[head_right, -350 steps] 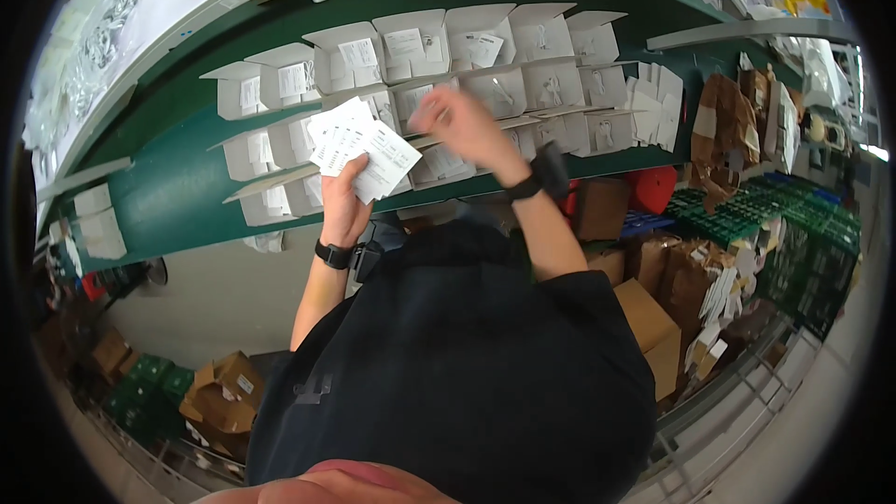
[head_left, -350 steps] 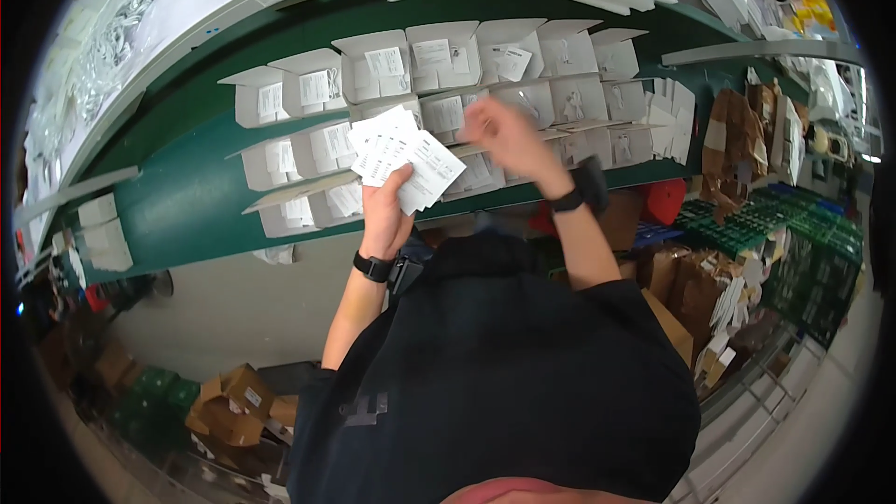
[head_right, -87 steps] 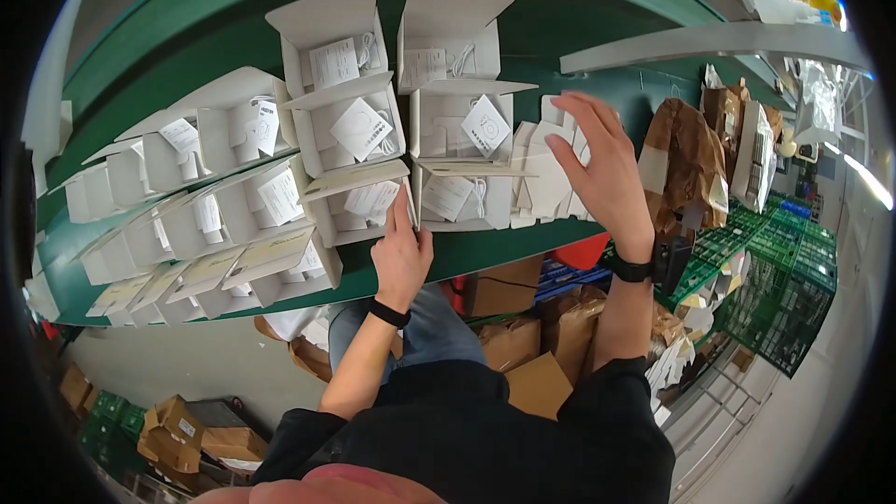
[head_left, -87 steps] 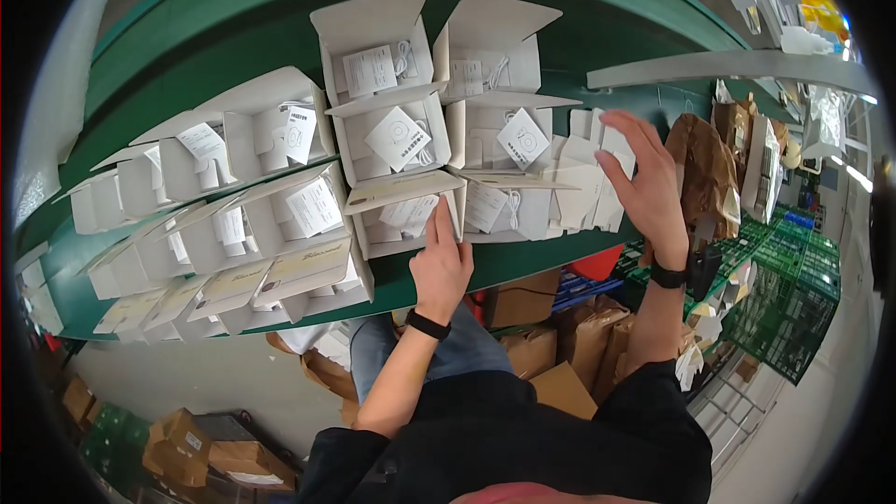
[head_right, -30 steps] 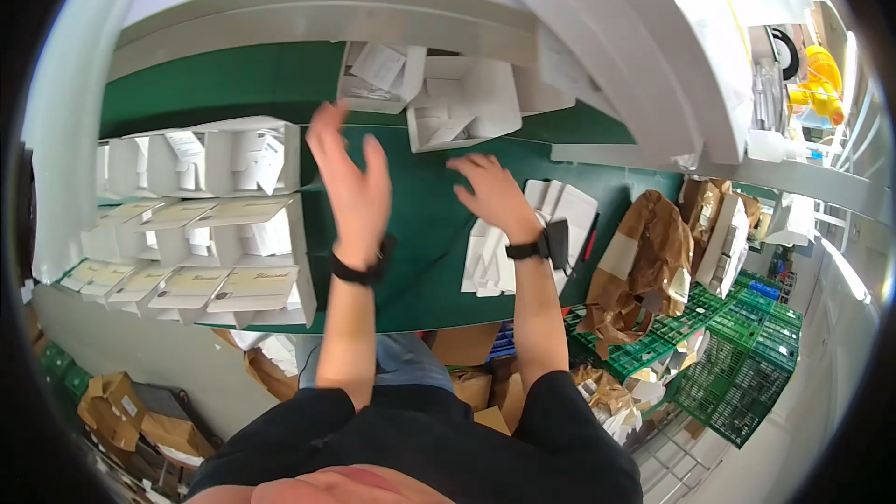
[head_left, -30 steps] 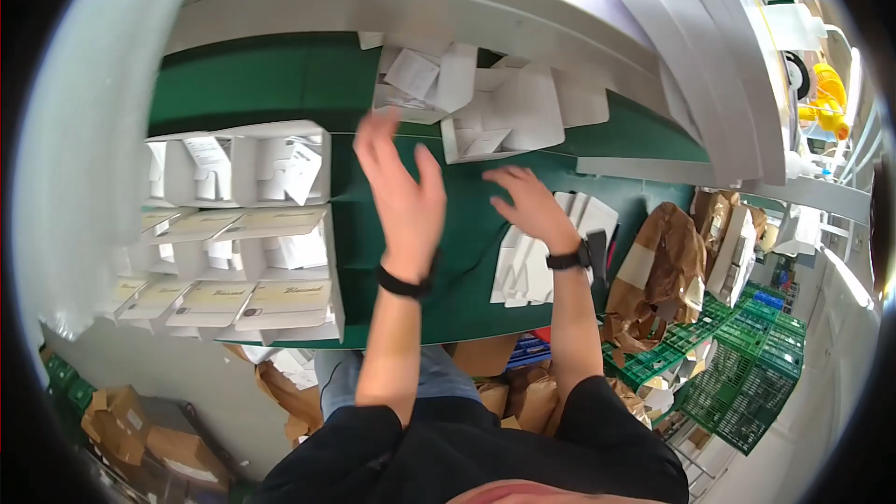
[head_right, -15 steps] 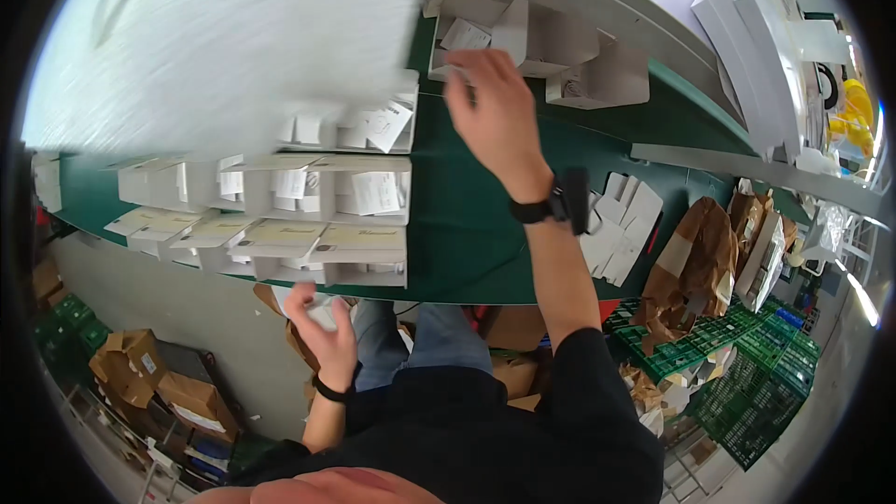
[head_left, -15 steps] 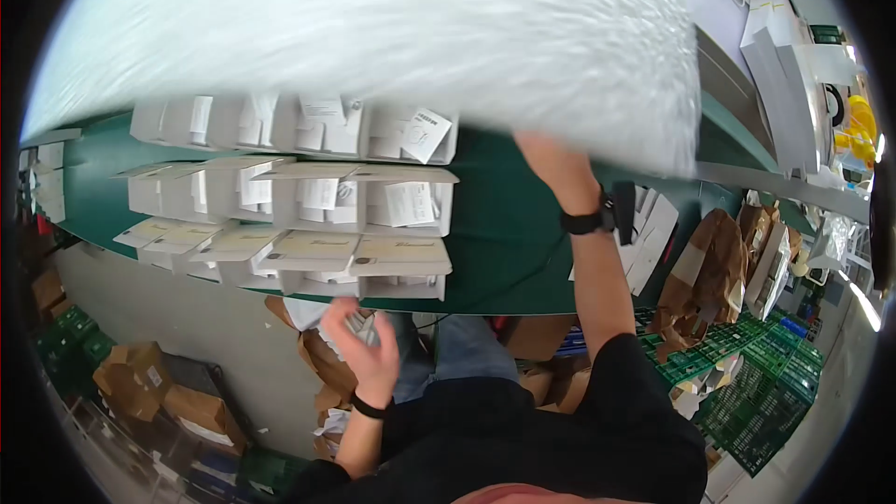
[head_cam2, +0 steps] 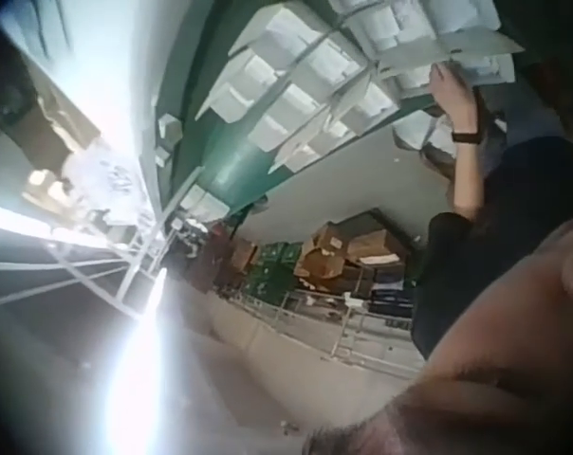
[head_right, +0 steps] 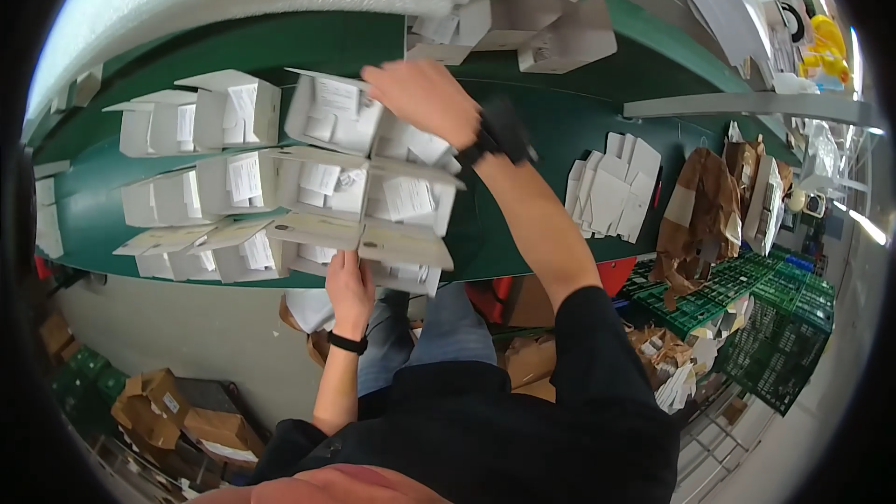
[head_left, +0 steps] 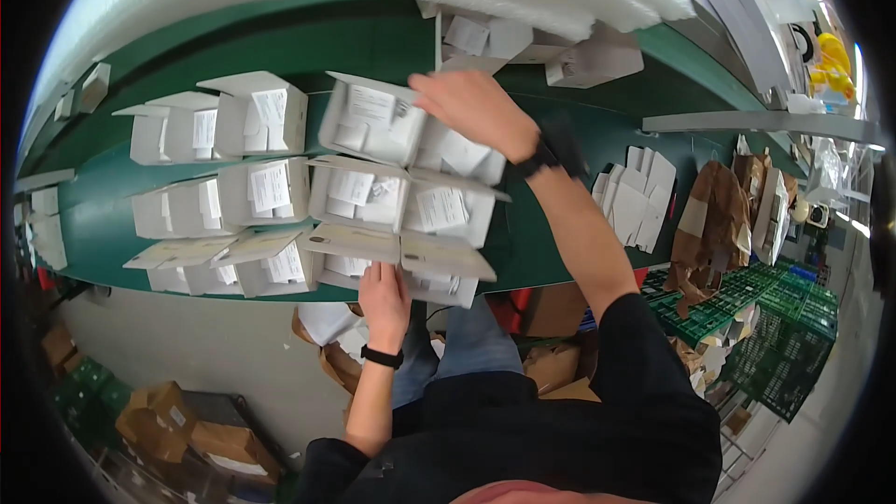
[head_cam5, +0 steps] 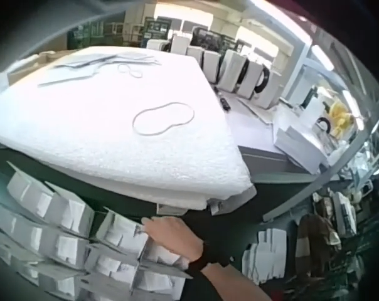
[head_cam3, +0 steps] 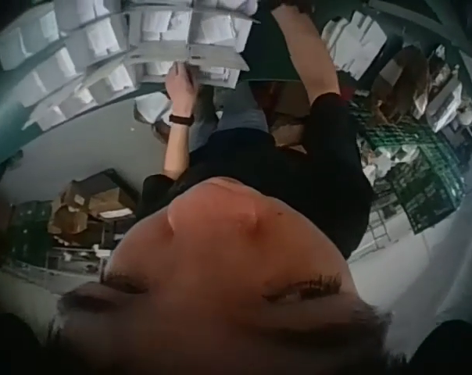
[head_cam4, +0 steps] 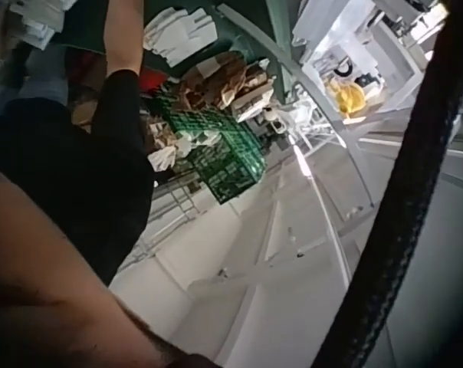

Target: The person places a cable and a manual into each open box on the table, then folds and closes the boxes by hand.

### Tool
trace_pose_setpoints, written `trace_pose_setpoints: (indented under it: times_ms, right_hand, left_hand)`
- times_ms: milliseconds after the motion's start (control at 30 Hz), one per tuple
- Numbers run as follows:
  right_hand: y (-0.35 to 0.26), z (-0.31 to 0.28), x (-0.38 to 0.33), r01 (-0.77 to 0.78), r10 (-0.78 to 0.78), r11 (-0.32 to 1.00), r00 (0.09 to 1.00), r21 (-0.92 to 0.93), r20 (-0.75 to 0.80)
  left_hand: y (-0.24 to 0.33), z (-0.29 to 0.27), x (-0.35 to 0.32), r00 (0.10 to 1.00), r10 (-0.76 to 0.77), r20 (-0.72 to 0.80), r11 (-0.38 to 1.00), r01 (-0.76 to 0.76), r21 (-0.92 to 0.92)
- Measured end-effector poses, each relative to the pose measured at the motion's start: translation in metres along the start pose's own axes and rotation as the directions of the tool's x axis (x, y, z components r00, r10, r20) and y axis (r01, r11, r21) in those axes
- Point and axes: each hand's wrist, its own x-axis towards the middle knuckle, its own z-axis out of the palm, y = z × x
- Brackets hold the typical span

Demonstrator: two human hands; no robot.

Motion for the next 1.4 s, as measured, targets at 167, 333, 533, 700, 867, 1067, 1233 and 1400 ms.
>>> trace_pose_setpoints:
  times_ms: [167,333,533,700,867,1067,1233,1400]
  right_hand:
    - [-0.013,-0.017,-0.140,-0.432,0.434,0.895,0.901,0.115,0.008]
    - [-0.024,-0.020,-0.272,-0.716,0.745,0.662,0.660,0.222,-0.092]
    - [-0.064,-0.014,-0.348,-0.894,0.962,0.273,0.254,0.355,-0.098]
    - [-0.074,-0.011,-0.369,-0.859,0.993,0.110,0.076,0.500,-0.089]
    - [-0.059,-0.029,-0.374,-0.853,0.984,0.139,0.063,0.504,-0.165]
    - [-0.038,-0.059,-0.373,-0.836,0.986,0.150,0.092,0.527,-0.136]
    - [-0.011,-0.076,-0.373,-0.860,0.975,0.211,0.151,0.465,-0.163]
    - [0.026,-0.097,-0.385,-0.908,0.958,0.272,0.222,0.319,-0.184]
  left_hand:
    - [-0.001,-0.013,-0.008,0.977,0.134,0.166,0.989,-0.143,0.045]
    - [0.029,-0.007,0.043,0.878,0.378,0.292,0.915,-0.402,0.025]
    - [0.088,0.017,0.143,0.610,0.652,0.450,0.653,-0.754,0.074]
    - [0.131,0.045,0.203,0.298,0.713,0.635,0.357,-0.933,0.037]
    - [0.155,0.066,0.220,0.245,0.773,0.585,0.335,-0.941,-0.048]
    - [0.162,0.080,0.224,0.288,0.778,0.559,0.380,-0.923,-0.054]
    - [0.168,0.094,0.225,0.354,0.768,0.533,0.441,-0.897,-0.039]
    - [0.194,0.130,0.225,0.345,0.789,0.508,0.449,-0.888,-0.094]
